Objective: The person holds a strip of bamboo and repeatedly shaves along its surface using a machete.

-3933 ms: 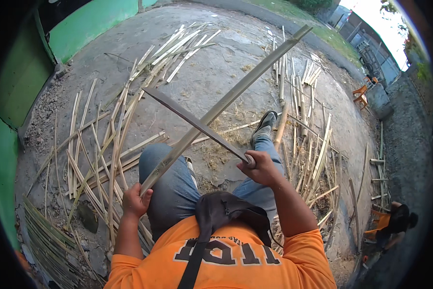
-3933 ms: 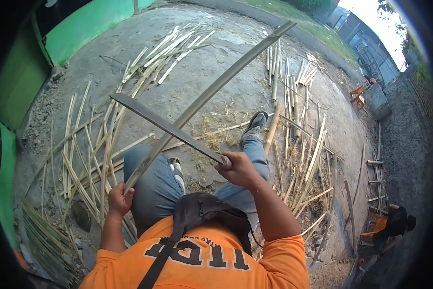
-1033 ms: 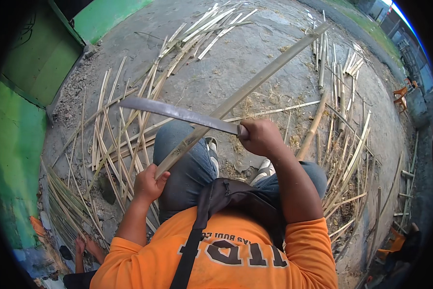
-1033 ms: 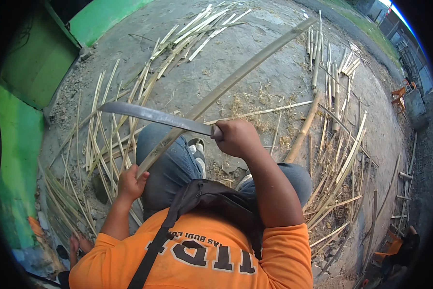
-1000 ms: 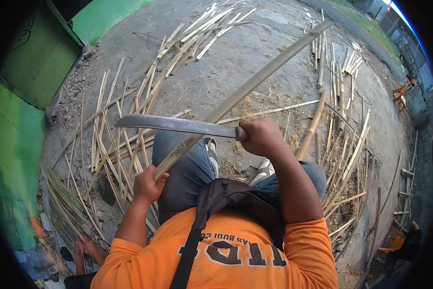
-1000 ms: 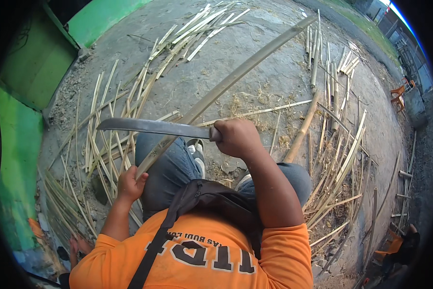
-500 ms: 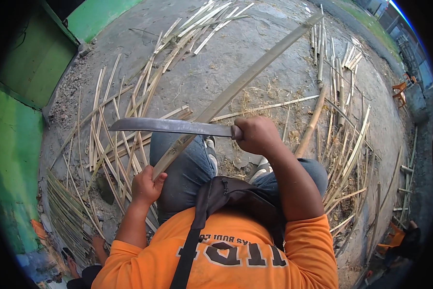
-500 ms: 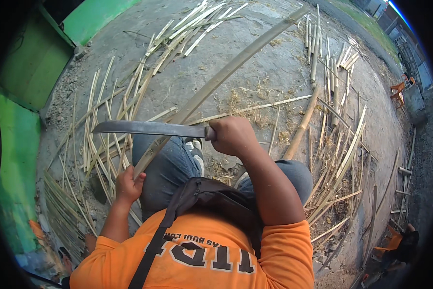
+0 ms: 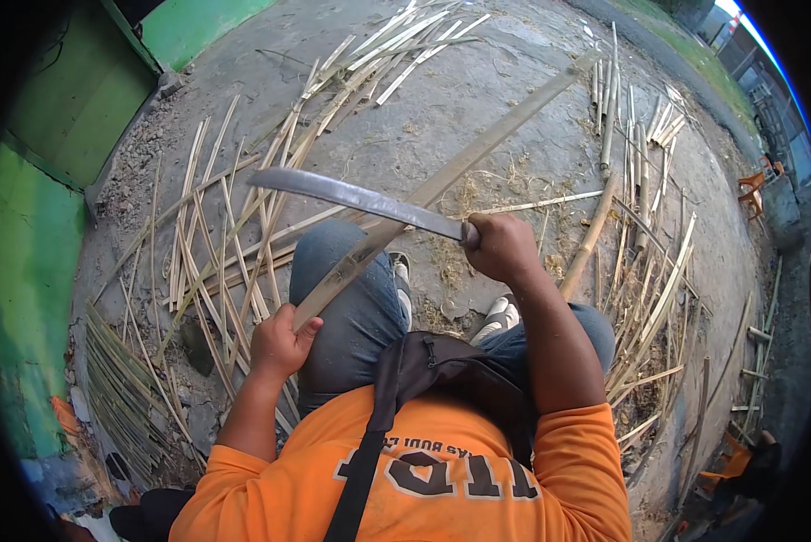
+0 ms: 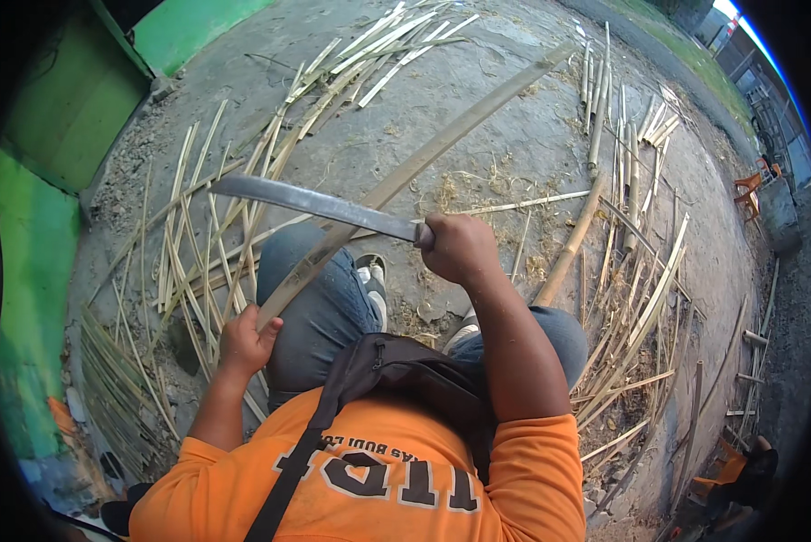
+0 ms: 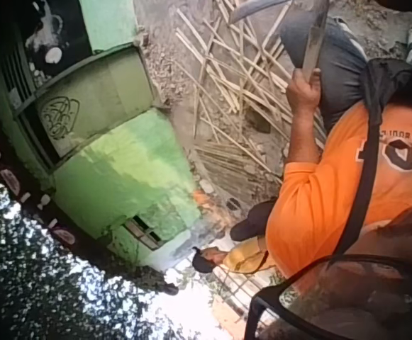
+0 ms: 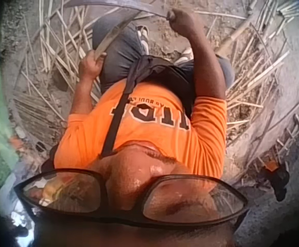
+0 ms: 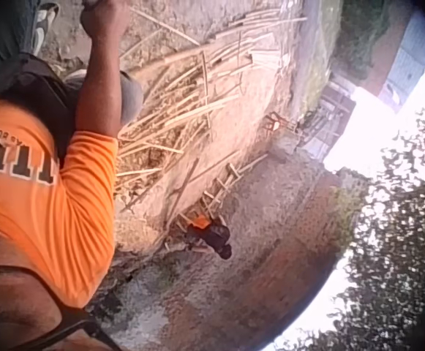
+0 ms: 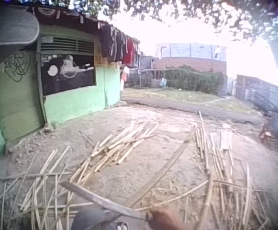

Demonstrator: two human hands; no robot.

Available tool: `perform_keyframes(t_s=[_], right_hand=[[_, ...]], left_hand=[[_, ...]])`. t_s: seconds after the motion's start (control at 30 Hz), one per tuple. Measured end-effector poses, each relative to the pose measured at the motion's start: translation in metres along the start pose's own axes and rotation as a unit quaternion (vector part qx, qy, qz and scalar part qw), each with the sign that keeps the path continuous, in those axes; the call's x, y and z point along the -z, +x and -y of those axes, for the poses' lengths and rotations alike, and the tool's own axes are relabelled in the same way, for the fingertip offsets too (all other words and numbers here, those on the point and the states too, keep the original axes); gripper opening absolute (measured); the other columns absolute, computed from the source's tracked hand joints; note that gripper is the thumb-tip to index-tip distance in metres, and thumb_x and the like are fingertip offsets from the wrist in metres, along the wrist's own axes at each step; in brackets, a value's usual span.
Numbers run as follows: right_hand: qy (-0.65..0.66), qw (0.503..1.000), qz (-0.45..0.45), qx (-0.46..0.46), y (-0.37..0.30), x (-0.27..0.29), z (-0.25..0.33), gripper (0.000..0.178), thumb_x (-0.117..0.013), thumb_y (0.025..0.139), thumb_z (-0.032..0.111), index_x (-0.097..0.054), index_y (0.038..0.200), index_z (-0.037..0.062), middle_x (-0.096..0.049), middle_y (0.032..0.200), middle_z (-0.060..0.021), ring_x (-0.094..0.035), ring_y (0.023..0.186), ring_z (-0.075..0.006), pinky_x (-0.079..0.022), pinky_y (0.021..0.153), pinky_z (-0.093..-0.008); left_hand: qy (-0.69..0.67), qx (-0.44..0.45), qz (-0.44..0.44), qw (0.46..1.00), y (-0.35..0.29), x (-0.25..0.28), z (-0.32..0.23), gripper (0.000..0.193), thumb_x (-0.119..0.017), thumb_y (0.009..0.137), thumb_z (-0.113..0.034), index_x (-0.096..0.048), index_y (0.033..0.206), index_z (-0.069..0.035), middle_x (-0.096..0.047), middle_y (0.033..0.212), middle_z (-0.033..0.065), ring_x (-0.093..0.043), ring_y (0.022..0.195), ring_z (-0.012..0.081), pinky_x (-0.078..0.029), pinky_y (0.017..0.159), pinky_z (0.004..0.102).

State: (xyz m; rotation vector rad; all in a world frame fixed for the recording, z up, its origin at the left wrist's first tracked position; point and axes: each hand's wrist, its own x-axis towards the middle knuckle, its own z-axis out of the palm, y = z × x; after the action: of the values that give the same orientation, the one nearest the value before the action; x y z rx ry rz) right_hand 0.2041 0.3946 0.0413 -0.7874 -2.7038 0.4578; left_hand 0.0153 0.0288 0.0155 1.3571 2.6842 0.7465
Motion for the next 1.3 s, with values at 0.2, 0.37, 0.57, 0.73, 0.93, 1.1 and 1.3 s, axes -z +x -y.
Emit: perform_keyframes(t_s=[0.2, 0.37, 0.57, 0.73, 0.93, 1.1, 1.3], right_hand=[[0.154, 0.971, -0.043, -0.175, 0.009, 0.014, -0.057, 0.029, -0.072, 0.09, 0.03, -0.072, 0.091, 0.0011, -0.07, 0.081, -0.0249, -0.07, 0.08, -0.0453, -0.055, 0.074, -0.05], [0.13, 0.99, 0.05, -0.028, -0.005, 0.0, -0.007, 0.021, -0.067, 0.09, 0.025, -0.072, 0.091, 0.0046, -0.071, 0.082, -0.0233, -0.069, 0.081, -0.046, -0.055, 0.075, -0.0531], [0.048, 0.997, 0.058, 0.03, 0.001, 0.016, 0.005, 0.021, -0.065, 0.09, 0.025, -0.073, 0.09, 0.0058, -0.07, 0.081, -0.0229, -0.069, 0.08, -0.0457, -0.057, 0.075, -0.0539], [0.103, 0.988, 0.01, -0.115, 0.012, 0.011, -0.033, 0.027, -0.068, 0.091, 0.029, -0.072, 0.09, 0.0024, -0.07, 0.081, -0.0263, -0.068, 0.079, -0.0473, -0.055, 0.072, -0.0522], [0.058, 0.993, 0.091, 0.036, -0.002, 0.003, 0.007, 0.02, -0.069, 0.085, 0.027, -0.072, 0.089, 0.0071, -0.07, 0.081, -0.0232, -0.069, 0.082, -0.0461, -0.057, 0.077, -0.0542], [0.008, 0.996, 0.045, 0.071, 0.004, 0.016, -0.024, 0.017, -0.067, 0.088, 0.023, -0.069, 0.085, 0.0059, -0.066, 0.074, -0.0227, -0.066, 0.074, -0.0459, -0.053, 0.068, -0.0528], [0.126, 0.989, 0.032, -0.072, 0.005, 0.026, -0.021, 0.024, -0.072, 0.089, 0.027, -0.071, 0.087, 0.0033, -0.071, 0.082, -0.0237, -0.069, 0.081, -0.048, -0.055, 0.074, -0.0526]], left_hand=[[0.015, -0.003, 0.011, 1.0, 0.001, 0.0, 0.001, 0.069, -0.055, 0.099, -0.071, -0.055, 0.084, -0.004, -0.065, 0.069, 0.0221, -0.068, 0.069, 0.0476, -0.053, 0.059, 0.0525], [0.02, -0.007, 0.017, 1.0, 0.002, -0.006, 0.004, 0.069, -0.056, 0.098, -0.072, -0.053, 0.083, -0.005, -0.064, 0.068, 0.0223, -0.067, 0.07, 0.0483, -0.053, 0.059, 0.0529], [-0.01, 0.0, 0.016, 1.0, 0.002, -0.004, 0.005, 0.068, -0.056, 0.099, -0.07, -0.053, 0.082, -0.004, -0.063, 0.068, 0.0219, -0.067, 0.068, 0.0481, -0.052, 0.058, 0.0533], [0.004, 0.003, 0.012, 1.0, 0.004, -0.003, -0.001, 0.071, -0.055, 0.099, -0.072, -0.054, 0.083, -0.003, -0.06, 0.068, 0.0242, -0.064, 0.07, 0.0506, -0.048, 0.059, 0.0537], [-0.005, -0.009, 0.011, 1.0, 0.002, -0.005, 0.006, 0.069, -0.055, 0.099, -0.071, -0.052, 0.081, -0.004, -0.061, 0.067, 0.0222, -0.066, 0.067, 0.0476, -0.05, 0.058, 0.053], [-0.008, -0.015, 0.017, 1.0, 0.005, -0.007, 0.007, 0.07, -0.055, 0.098, -0.072, -0.052, 0.081, -0.004, -0.061, 0.067, 0.0222, -0.066, 0.067, 0.0478, -0.05, 0.058, 0.0527], [0.013, -0.008, 0.018, 1.0, 0.003, -0.003, 0.003, 0.072, -0.055, 0.098, -0.072, -0.054, 0.082, -0.002, -0.061, 0.069, 0.0247, -0.064, 0.07, 0.0511, -0.049, 0.059, 0.0544]])
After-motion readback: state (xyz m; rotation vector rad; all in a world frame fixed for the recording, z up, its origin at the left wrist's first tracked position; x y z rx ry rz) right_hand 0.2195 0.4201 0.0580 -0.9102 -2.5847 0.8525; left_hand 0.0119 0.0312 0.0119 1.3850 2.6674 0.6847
